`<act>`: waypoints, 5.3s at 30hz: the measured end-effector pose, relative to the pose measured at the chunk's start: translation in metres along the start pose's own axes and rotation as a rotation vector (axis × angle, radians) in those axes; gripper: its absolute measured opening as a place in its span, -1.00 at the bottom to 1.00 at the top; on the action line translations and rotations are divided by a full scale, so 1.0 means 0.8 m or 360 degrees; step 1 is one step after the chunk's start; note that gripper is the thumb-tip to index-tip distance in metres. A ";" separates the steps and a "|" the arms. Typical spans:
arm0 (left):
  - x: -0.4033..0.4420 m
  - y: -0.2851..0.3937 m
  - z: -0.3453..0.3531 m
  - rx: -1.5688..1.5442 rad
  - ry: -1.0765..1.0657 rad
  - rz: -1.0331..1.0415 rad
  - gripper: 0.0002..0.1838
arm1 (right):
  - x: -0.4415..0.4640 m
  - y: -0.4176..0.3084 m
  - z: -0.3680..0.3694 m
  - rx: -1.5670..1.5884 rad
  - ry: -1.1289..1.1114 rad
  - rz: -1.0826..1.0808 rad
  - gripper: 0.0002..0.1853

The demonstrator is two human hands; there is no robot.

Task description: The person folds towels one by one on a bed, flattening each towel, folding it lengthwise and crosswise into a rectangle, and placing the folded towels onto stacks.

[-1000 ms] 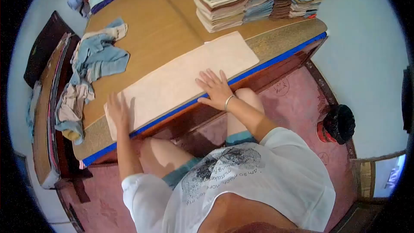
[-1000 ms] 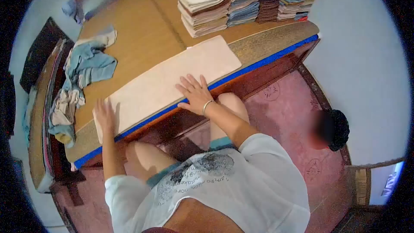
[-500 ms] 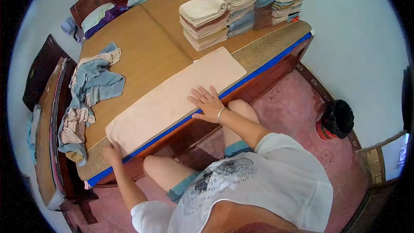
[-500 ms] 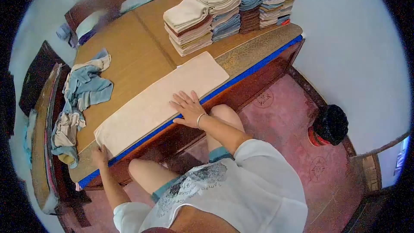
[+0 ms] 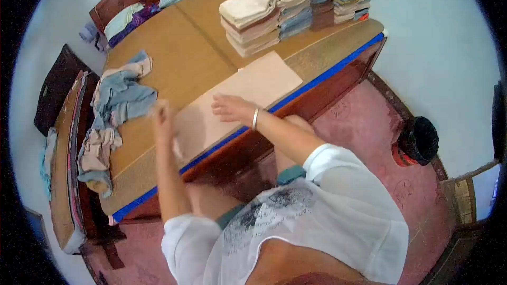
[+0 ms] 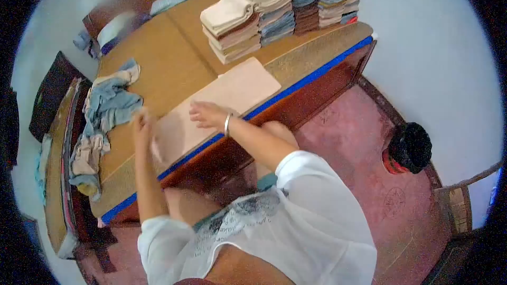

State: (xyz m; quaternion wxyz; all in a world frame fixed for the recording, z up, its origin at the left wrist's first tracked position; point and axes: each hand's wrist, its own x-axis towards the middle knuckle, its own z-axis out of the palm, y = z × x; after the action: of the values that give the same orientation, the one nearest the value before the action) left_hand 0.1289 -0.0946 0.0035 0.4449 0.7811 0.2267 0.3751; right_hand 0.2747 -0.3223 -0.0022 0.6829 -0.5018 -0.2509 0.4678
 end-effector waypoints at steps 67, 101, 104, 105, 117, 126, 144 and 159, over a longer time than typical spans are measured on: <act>-0.161 0.079 0.093 0.0934 -0.0287 0.0991 -0.79 | -0.132 -0.053 -0.242 -0.2849 0.0678 -0.0871 -0.82; -0.135 0.204 -0.052 -0.0004 0.0050 0.0336 -0.84 | -0.203 -0.187 -0.091 -0.2046 0.0673 -0.1686 -0.82; -0.149 0.206 -0.070 0.0203 0.0107 0.0410 -0.82 | -0.222 -0.190 -0.071 -0.1471 0.0466 -0.1138 -0.83; -0.150 0.204 -0.075 0.0379 0.0097 0.0529 -0.82 | -0.225 -0.188 -0.069 -0.1474 0.0469 -0.1137 -0.83; -0.176 0.219 -0.131 0.0272 0.0195 0.0474 -0.82 | -0.259 -0.199 -0.045 -0.1105 0.0084 -0.0936 -0.78; -0.068 0.159 -0.104 0.0390 0.0218 0.0451 -0.80 | -0.083 -0.166 -0.071 -0.1200 0.0290 -0.1219 -0.80; -0.174 0.035 -0.064 0.1050 -0.0120 0.0517 -0.88 | -0.090 0.012 -0.127 -0.2094 0.0385 -0.1182 -0.81; -0.058 0.037 0.058 0.1524 -0.0321 0.0420 -0.47 | 0.050 -0.010 0.015 -0.2549 0.0209 -0.0702 -0.43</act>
State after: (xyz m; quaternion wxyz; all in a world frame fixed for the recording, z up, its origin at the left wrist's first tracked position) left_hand 0.1377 -0.1659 -0.0041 0.0054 0.9518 0.2284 0.2048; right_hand 0.2855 -0.2821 0.0047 0.2087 -0.8013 -0.5600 -0.0269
